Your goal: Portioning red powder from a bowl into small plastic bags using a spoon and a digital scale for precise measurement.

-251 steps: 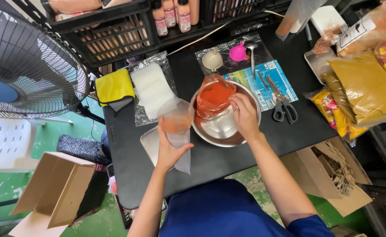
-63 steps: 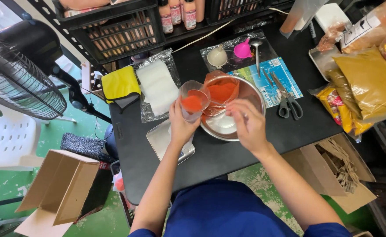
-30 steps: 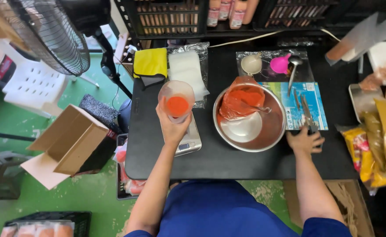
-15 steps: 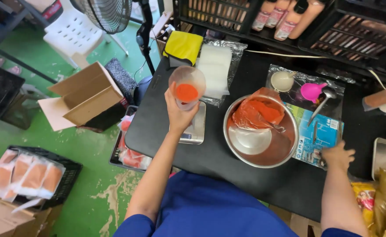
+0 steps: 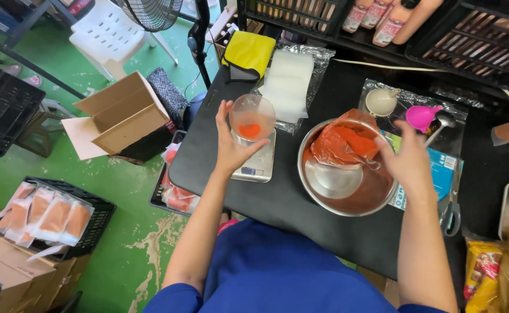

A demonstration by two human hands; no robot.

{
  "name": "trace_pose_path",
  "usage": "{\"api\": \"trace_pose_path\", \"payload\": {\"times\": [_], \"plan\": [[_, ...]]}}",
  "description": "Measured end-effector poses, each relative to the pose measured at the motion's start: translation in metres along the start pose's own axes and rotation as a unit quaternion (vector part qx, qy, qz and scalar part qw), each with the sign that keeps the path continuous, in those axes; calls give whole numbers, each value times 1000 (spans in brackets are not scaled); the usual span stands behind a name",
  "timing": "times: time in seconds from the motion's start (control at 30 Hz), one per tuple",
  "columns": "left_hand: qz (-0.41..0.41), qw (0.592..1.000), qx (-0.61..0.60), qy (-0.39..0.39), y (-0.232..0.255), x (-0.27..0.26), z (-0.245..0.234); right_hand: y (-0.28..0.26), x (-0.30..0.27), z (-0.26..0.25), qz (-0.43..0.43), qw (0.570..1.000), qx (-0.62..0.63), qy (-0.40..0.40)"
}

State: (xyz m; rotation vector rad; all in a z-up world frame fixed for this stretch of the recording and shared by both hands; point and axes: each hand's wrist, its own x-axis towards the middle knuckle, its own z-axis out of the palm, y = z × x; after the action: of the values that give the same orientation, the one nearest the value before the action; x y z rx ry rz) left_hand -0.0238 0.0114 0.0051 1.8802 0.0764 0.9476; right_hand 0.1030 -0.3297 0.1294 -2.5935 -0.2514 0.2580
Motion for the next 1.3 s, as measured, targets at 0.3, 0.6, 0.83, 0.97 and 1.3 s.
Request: {"api": "trace_pose_path", "payload": {"times": [0.3,0.6,0.83,0.97,1.3], "plan": [[-57,993,-103,-22,17,25,-22,96,40,111,-10,996,-2,91],[-52,991,-109,-51,23,34,-30,89,6,93,-264,919,-17,292],[-43,992,-97,-68,28,31,-35,102,-1,88,-252,912,4,323],[-44,992,-95,-74,28,28,-35,101,13,131,-191,920,11,343],[-59,989,-99,-92,27,28,-42,120,-7,150,-6,862,311,399]]}}
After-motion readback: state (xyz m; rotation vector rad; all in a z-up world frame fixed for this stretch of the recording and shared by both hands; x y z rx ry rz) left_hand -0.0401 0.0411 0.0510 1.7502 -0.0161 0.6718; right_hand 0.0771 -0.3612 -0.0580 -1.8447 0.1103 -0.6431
